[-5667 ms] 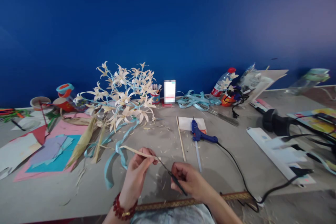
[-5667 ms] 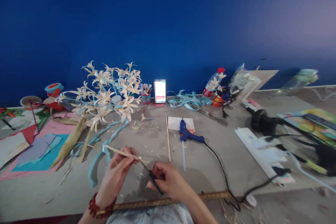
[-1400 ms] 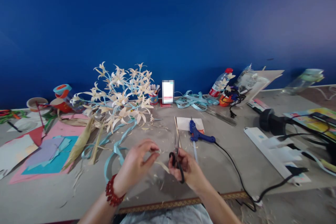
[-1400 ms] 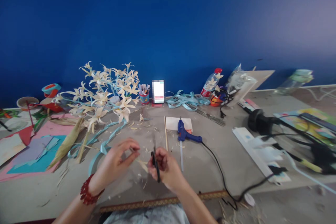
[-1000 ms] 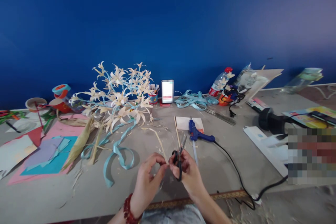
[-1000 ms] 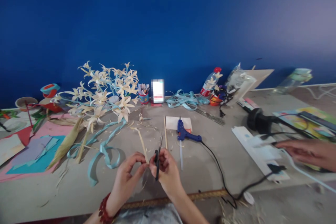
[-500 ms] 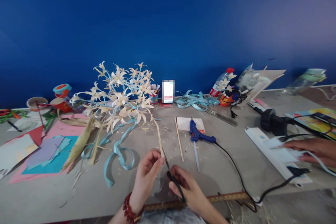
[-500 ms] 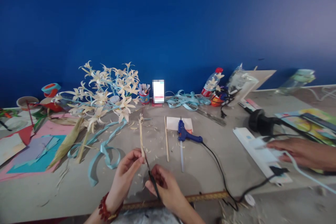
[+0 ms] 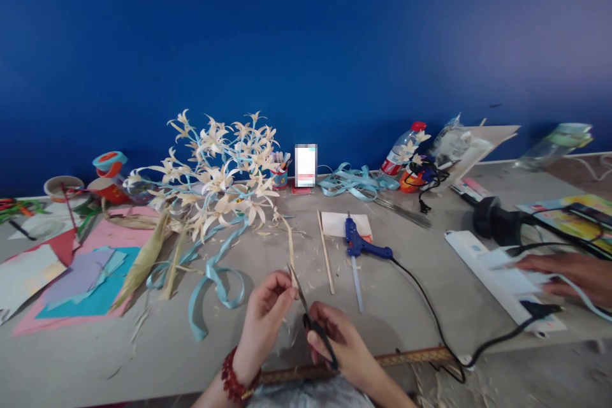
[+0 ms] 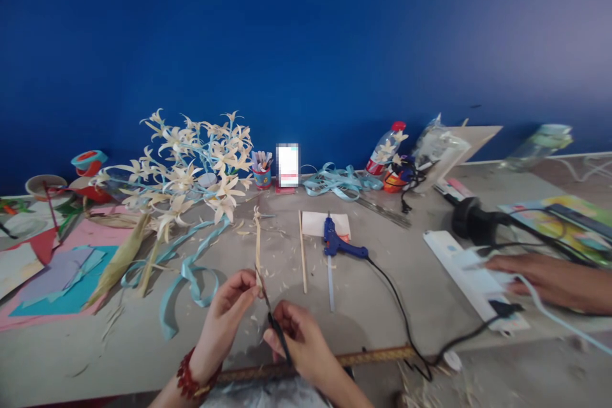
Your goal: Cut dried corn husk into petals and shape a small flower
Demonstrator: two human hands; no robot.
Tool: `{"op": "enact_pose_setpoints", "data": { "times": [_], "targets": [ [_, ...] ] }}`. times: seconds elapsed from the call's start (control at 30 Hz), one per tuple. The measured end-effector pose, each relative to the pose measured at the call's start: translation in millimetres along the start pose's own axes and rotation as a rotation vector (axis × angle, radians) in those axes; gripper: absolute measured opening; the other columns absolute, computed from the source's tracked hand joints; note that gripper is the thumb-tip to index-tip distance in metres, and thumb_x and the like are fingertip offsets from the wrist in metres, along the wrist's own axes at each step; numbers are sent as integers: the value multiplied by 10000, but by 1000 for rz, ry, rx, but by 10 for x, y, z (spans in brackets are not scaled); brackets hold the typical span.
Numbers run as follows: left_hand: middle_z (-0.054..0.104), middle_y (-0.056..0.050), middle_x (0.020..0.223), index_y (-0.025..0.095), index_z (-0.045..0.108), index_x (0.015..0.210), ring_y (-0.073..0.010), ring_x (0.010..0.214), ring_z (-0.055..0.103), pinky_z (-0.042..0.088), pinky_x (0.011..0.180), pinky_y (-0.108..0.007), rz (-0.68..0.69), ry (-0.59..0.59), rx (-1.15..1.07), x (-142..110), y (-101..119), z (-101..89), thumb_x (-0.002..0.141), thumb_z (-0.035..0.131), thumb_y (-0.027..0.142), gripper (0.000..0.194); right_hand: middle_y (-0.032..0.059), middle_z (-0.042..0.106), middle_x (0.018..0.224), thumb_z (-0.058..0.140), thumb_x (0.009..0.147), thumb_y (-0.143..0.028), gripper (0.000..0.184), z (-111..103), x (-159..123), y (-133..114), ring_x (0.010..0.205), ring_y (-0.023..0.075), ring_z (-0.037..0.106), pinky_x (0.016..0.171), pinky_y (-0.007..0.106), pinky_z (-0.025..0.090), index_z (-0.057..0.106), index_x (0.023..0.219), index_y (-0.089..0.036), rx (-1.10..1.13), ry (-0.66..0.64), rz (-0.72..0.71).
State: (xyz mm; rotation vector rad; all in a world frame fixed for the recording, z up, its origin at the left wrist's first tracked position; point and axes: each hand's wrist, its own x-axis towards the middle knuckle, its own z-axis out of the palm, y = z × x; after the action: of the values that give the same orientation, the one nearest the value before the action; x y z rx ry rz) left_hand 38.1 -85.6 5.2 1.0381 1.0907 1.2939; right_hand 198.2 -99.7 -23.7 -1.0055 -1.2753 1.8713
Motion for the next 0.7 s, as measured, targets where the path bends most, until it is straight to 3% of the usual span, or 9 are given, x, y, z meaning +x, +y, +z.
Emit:
{"op": "enact_pose_setpoints", "data": {
  "times": [0.7],
  "targets": [
    [564,-3,733,168,579,740,-134,706,493,386,673,-225,-26,-28,-67,10,-52,-50,845,643,271,161,-91,461,466,678,670,-692,550,-7,44,73,374,62,433,375,172,261,401,689,-218,9,18,73]
  ]
}}
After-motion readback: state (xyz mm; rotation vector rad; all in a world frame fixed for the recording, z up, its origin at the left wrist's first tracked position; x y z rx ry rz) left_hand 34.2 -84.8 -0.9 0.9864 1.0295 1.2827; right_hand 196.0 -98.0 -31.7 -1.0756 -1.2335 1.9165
